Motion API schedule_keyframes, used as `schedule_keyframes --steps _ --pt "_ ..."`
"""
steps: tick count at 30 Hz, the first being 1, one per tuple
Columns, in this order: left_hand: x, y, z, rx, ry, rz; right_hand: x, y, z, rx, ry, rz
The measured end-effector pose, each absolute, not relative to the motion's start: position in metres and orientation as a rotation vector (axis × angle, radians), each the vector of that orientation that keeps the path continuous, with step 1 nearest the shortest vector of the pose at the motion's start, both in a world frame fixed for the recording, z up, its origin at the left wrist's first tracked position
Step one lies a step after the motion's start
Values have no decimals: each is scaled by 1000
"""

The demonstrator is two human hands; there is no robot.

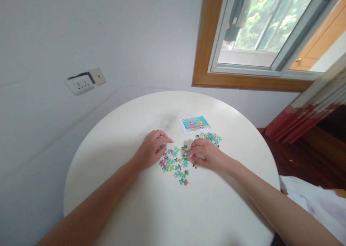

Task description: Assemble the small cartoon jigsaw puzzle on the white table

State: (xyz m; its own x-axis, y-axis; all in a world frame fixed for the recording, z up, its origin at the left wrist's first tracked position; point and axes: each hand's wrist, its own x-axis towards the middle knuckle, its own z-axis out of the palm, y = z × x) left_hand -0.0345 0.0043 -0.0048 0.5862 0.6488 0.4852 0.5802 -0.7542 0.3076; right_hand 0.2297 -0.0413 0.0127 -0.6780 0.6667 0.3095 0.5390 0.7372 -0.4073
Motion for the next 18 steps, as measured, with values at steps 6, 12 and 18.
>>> schedule_keyframes --steps 6,12,18 --pt "-33 5 -5 2692 1035 914 220 -48 11 -765 -2557 427" --pt "-34 4 -5 2691 1045 903 213 -47 -1 -865 -2494 364" --pt "-35 4 -3 2698 1051 881 228 -47 19 -776 -2527 530"
